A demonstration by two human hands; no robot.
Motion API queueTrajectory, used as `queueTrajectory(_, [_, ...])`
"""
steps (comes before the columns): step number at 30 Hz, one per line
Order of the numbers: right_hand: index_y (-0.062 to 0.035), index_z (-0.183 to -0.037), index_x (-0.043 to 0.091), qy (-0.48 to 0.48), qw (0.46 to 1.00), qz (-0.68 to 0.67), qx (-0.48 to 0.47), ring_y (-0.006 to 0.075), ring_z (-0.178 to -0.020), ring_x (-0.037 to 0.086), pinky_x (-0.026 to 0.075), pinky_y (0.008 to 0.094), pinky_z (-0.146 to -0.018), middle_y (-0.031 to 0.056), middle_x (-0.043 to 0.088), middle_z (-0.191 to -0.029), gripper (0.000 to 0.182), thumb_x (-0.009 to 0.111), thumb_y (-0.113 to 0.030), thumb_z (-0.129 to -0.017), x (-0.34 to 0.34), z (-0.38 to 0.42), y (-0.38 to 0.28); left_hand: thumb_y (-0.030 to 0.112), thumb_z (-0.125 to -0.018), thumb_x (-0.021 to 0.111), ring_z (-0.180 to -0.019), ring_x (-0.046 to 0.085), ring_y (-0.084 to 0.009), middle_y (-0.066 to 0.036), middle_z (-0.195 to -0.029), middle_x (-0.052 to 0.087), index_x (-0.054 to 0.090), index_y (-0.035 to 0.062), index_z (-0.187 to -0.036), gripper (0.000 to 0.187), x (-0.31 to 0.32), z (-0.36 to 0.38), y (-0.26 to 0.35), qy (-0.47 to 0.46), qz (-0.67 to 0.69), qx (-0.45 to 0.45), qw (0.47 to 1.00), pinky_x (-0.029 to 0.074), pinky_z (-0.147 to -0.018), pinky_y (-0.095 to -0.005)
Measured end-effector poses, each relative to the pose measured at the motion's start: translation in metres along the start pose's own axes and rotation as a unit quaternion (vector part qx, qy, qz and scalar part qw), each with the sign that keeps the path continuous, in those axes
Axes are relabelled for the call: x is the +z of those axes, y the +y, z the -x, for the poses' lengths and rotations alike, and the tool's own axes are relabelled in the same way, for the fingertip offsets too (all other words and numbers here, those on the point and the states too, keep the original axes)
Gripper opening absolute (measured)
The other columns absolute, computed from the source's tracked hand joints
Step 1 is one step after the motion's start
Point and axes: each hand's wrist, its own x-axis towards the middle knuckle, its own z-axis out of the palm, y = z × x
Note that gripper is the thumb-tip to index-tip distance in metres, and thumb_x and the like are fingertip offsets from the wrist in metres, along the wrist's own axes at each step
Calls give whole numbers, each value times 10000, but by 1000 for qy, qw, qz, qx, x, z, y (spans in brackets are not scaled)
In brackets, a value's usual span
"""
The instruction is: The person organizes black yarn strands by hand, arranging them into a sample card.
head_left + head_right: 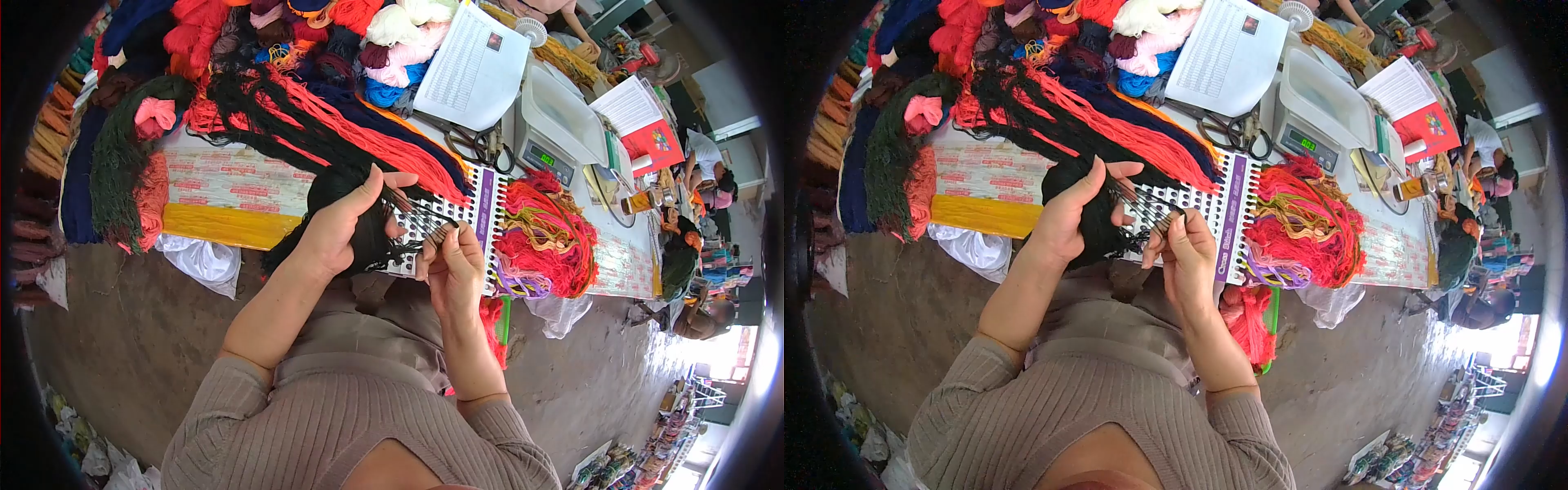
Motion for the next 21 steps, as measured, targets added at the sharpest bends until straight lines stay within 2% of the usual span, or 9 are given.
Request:
queueTrajectory(2, [-25, -876, 452, 5, 1000, 5, -3, 177, -497, 522, 438, 249, -486, 93, 539, -672, 197, 430, -202, -960, 0, 0, -1, 398, -947, 406, -588, 512, -79, -44, -809, 549, 545, -8, -1153, 476, 1, 2, 4, -16, -7, 0, 1000, 473, -602, -234])
queueTrajectory(13, [-23, -872, 447, 9, 999, 35, -2, 167, -491, 509, 433, 253, -449, 81, 522, -649, 198, 432, -200, -959, -1, 0, -2, 411, -949, 393, -523, 460, -56, -8, -697, 486, 541, -8, -1154, 489, -5, -3, 1, -55, -29, 4, 998, 484, -556, -226])
queueTrajectory(19, [-23, -862, 443, 11, 998, 62, -26, 146, -527, 508, 429, 249, -432, 51, 481, -668, 199, 445, -198, -956, 0, 1, -1, 409, -946, 399, -527, 465, -69, -10, -685, 486, 543, 0, -1151, 480, -2, 0, 4, -34, -1, -18, 999, 488, -578, -243])
queueTrajectory(21, [-22, -862, 443, 13, 996, 77, -36, 140, -535, 507, 428, 248, -429, 46, 472, -672, 201, 450, -200, -955, 2, 2, -2, 404, -947, 398, -575, 528, -107, -36, -703, 533, 539, 3, -1149, 471, -3, 0, 3, -19, 12, -30, 999, 492, -605, -269])
